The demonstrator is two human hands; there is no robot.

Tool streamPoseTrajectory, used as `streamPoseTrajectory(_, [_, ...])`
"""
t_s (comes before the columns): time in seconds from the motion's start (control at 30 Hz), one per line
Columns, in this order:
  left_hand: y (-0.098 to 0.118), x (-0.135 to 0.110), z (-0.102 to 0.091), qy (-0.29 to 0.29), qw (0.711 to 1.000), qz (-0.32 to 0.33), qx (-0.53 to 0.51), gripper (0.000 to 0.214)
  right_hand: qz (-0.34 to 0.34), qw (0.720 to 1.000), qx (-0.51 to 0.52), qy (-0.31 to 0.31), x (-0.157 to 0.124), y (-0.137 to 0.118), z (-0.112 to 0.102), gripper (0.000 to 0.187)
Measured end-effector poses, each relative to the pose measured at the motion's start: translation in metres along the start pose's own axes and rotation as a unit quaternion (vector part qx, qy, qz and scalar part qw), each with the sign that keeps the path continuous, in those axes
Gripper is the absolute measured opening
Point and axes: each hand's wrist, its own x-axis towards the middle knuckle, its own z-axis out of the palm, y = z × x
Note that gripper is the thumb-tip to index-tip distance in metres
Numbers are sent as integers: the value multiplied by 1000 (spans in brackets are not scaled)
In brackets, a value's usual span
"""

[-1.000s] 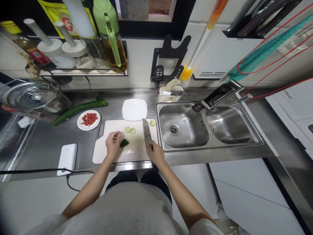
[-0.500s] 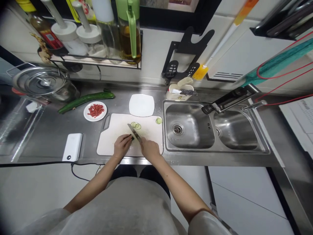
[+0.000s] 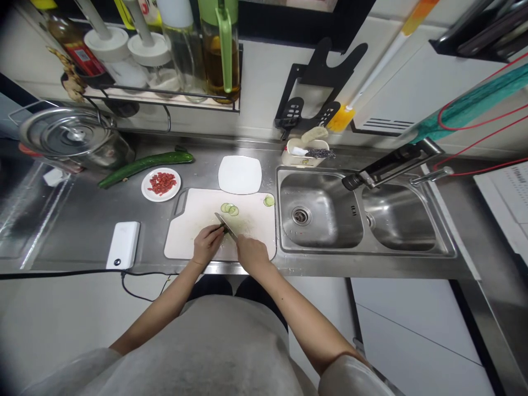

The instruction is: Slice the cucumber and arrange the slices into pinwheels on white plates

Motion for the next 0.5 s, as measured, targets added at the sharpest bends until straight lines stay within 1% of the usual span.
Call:
streamPoseTrajectory(0.17, [1, 0, -1, -7, 1000, 6, 4, 22, 9, 999, 14, -28, -8, -1, -2, 26])
streamPoseTrajectory(0.33, [2, 1, -1, 8, 999, 39, 12, 23, 15, 999, 13, -43, -15, 0, -3, 27])
streamPoseTrajectory(0.5, [2, 1, 0, 19, 998, 51, 11, 23, 11, 999, 19, -48, -15, -1, -5, 27])
